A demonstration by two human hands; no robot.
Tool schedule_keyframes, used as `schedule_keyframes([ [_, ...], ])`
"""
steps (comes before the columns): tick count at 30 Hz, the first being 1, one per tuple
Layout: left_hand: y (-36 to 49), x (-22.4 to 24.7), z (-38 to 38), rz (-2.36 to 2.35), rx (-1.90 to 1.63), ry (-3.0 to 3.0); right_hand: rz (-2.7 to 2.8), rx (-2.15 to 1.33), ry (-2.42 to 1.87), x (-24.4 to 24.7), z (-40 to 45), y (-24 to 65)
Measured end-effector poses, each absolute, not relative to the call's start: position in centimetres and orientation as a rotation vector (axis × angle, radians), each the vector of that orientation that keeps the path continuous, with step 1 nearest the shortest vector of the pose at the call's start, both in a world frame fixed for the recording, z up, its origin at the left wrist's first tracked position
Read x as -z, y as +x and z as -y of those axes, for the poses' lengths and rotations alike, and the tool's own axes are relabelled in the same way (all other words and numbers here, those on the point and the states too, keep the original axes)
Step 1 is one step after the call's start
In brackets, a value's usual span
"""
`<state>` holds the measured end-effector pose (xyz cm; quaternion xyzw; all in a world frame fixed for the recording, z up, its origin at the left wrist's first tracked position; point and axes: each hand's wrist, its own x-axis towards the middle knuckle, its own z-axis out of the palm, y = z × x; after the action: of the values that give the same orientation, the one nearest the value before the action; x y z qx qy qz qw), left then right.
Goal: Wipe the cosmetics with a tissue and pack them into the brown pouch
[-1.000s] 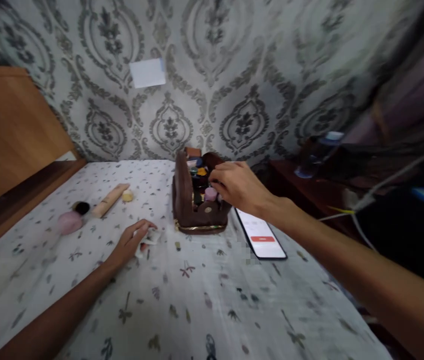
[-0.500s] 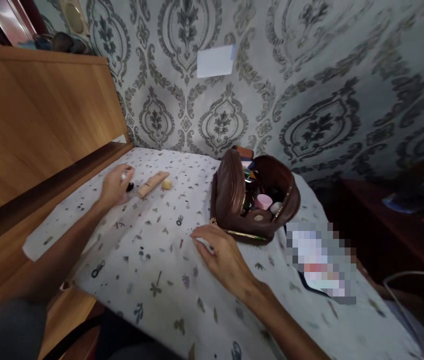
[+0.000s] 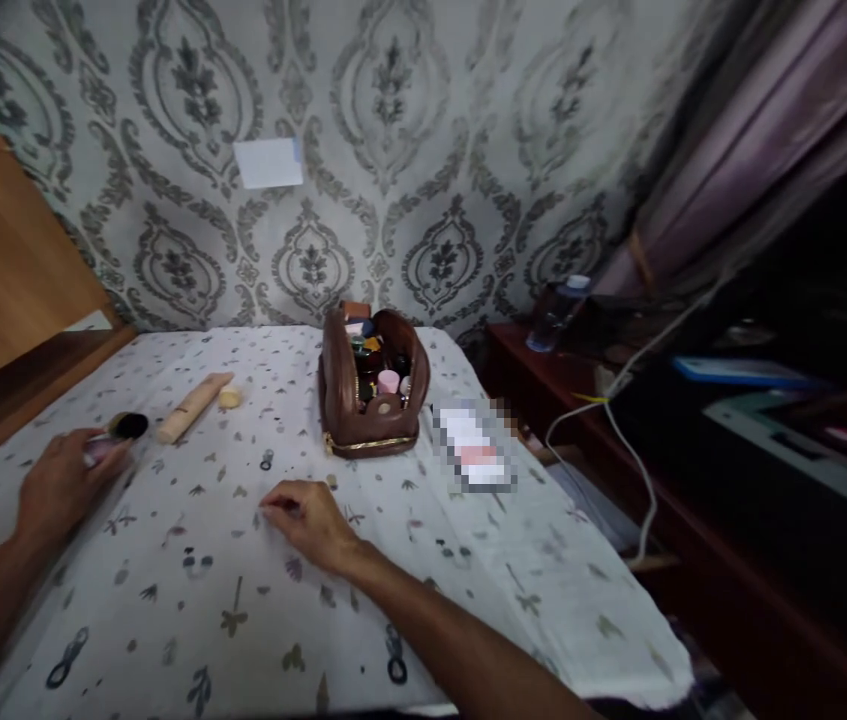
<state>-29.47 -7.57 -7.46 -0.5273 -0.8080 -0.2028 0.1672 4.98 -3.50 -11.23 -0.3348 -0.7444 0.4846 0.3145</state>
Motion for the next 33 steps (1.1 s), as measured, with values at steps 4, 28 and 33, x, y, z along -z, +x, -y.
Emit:
schedule_keyframes([
  [4, -28.8, 6.9, 7.5, 2.268, 0.728, -1.524, 1.971, -1.285, -0.848, 11.0, 3.7, 5.3],
  [28, -11.2, 10.5, 5.7, 1.806, 1.381, -2.509, 1.642, -1.413, -0.825, 13.3, 1.9, 5.3],
  [33, -11.9, 9.7, 6.2, 1.551, 1.289, -2.774, 1.703, -1.17, -0.901, 13.5, 1.5, 5.7],
])
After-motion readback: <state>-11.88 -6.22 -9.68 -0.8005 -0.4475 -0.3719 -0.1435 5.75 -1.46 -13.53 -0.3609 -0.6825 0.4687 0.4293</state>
